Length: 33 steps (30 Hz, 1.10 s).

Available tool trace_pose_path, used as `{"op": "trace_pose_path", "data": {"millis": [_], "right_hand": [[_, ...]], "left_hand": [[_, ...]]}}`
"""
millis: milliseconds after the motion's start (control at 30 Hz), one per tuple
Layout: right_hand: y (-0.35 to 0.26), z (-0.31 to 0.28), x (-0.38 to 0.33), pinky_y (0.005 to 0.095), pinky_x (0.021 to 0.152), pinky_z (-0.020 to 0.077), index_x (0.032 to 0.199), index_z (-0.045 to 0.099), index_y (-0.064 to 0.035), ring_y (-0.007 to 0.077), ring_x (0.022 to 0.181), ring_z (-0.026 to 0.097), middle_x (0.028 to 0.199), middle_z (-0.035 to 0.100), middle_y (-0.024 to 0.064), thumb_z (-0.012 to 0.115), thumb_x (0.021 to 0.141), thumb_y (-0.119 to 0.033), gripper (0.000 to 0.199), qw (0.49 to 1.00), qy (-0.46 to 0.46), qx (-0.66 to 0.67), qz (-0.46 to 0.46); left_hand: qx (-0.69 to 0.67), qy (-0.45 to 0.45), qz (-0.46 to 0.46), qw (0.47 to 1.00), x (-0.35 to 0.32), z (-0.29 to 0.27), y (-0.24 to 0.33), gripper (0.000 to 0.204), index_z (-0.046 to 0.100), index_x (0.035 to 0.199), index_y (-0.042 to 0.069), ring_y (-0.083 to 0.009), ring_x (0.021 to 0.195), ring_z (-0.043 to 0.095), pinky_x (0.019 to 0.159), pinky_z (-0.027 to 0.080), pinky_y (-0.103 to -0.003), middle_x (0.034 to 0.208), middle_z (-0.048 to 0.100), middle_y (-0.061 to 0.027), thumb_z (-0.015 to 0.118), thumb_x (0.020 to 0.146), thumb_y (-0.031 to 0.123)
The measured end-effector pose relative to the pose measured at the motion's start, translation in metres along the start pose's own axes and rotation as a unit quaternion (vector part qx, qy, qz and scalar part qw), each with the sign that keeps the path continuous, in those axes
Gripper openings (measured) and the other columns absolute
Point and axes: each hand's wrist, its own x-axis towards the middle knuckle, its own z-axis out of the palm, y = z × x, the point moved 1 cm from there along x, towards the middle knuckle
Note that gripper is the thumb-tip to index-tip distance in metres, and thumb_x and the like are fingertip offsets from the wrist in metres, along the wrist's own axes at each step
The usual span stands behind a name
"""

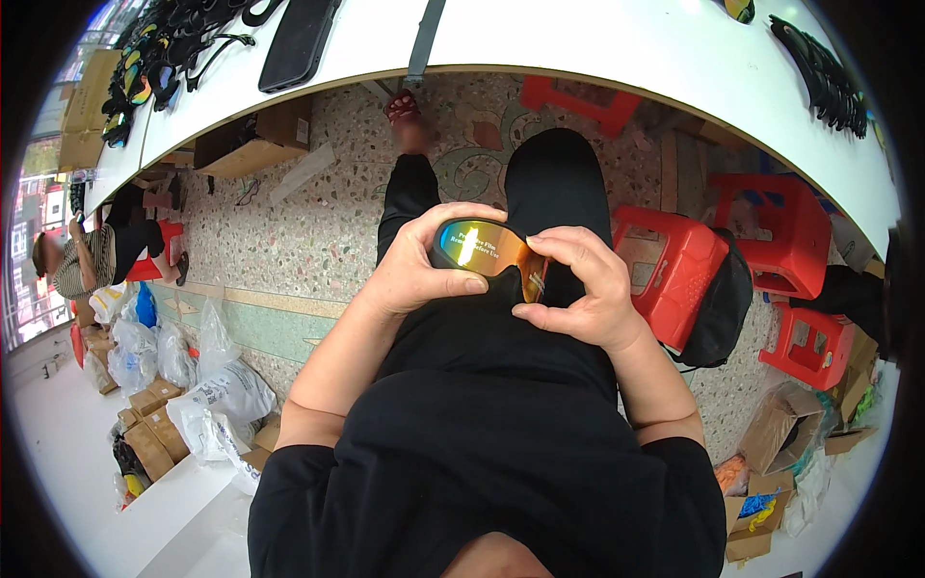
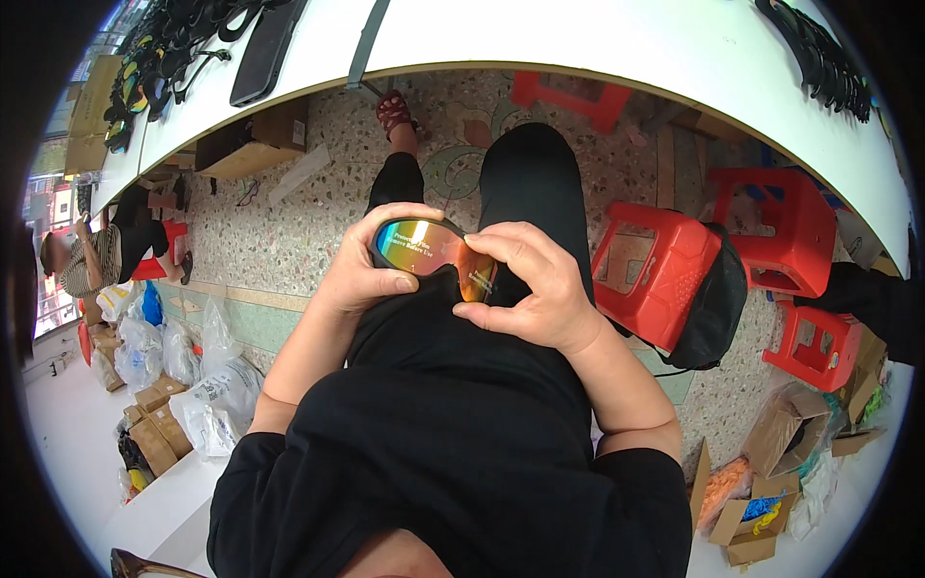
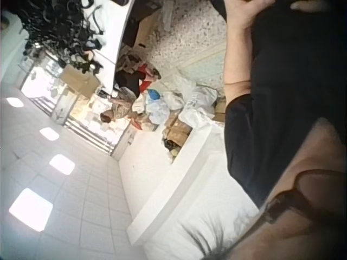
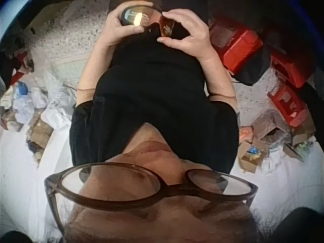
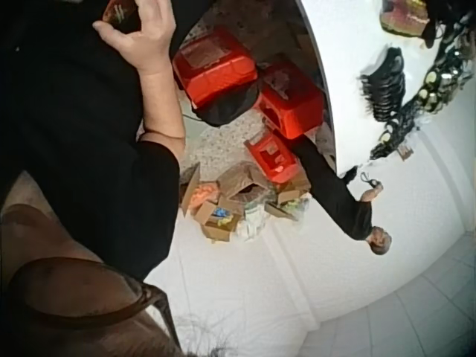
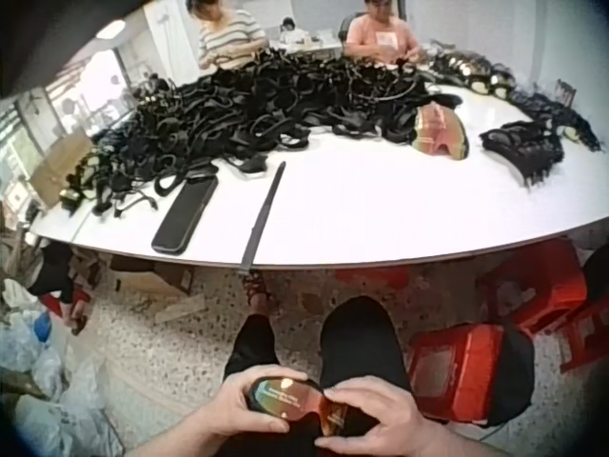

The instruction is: Assembling sunglass lenses into frames at a workshop table.

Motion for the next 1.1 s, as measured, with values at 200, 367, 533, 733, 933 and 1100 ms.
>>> {"op": "trace_pose_path", "data": {"millis": [200,367,533,733,933,1100], "right_hand": [[0.004,-0.003,0.006,0.0345,0.082,0.0558,0.113,0.066,-0.0011,0.0269,0.094,0.067,0.104,0.066,0.0125,0.091,0.062,-0.017,0.059,0.998,-0.031,0.036,0.032],[0.006,-0.007,0.012,0.0326,0.079,0.055,0.112,0.066,-0.001,0.0231,0.089,0.066,0.101,0.066,0.0112,0.091,0.062,-0.016,0.058,0.994,-0.061,0.071,0.049],[0.025,-0.016,0.01,0.0299,0.09,0.0497,0.114,0.065,-0.0019,0.0182,0.102,0.061,0.11,0.062,0.0092,0.093,0.06,-0.016,0.062,0.962,-0.125,0.205,0.134],[0.043,0.001,-0.005,0.0334,0.105,0.0402,0.127,0.053,0.0003,0.0188,0.118,0.052,0.121,0.056,0.0096,0.06,0.089,-0.065,0.076,0.83,-0.103,0.471,0.282],[0.045,0.003,-0.005,0.0294,0.097,0.0453,0.125,0.054,0.0014,0.0159,0.111,0.057,0.116,0.06,0.0091,0.061,0.093,-0.057,0.066,0.783,-0.076,0.534,0.311],[0.047,-0.005,-0.028,0.0285,0.094,0.048,0.125,0.054,0.0023,0.0151,0.108,0.06,0.115,0.062,0.0101,0.064,0.094,-0.05,0.061,0.736,-0.051,0.587,0.333]], "left_hand": [[0.269,-0.051,0.076,0.959,0.008,-0.015,0.015,0.068,0.066,0.123,0.006,-0.0215,0.118,0.058,0.103,0.044,-0.035,0.123,0.061,-0.0089,0.092,0.063,0.024],[0.546,-0.113,0.199,0.806,0.025,0.005,0.058,0.053,0.068,0.107,0.006,-0.0309,0.09,0.059,0.083,0.049,-0.04,0.096,0.061,-0.0098,0.089,0.065,0.03],[0.556,-0.133,0.178,0.801,0.025,0.011,0.041,0.047,0.062,0.105,0.005,-0.0323,0.086,0.06,0.077,0.05,-0.042,0.092,0.058,-0.0105,0.079,0.077,0.038],[0.541,-0.087,0.222,0.806,0.018,0.013,0.022,0.049,0.057,0.113,0.003,-0.0349,0.088,0.058,0.078,0.049,-0.042,0.097,0.056,-0.0152,0.072,0.083,0.038],[0.548,-0.082,0.206,0.807,0.017,0.013,0.022,0.044,0.057,0.111,0.002,-0.0348,0.086,0.058,0.077,0.049,-0.041,0.096,0.056,-0.0155,0.069,0.084,0.034],[0.514,-0.055,0.208,0.83,0.013,0.005,0.016,0.039,0.058,0.107,0.002,-0.0337,0.083,0.058,0.075,0.049,-0.041,0.094,0.056,-0.0145,0.07,0.082,0.029]]}}
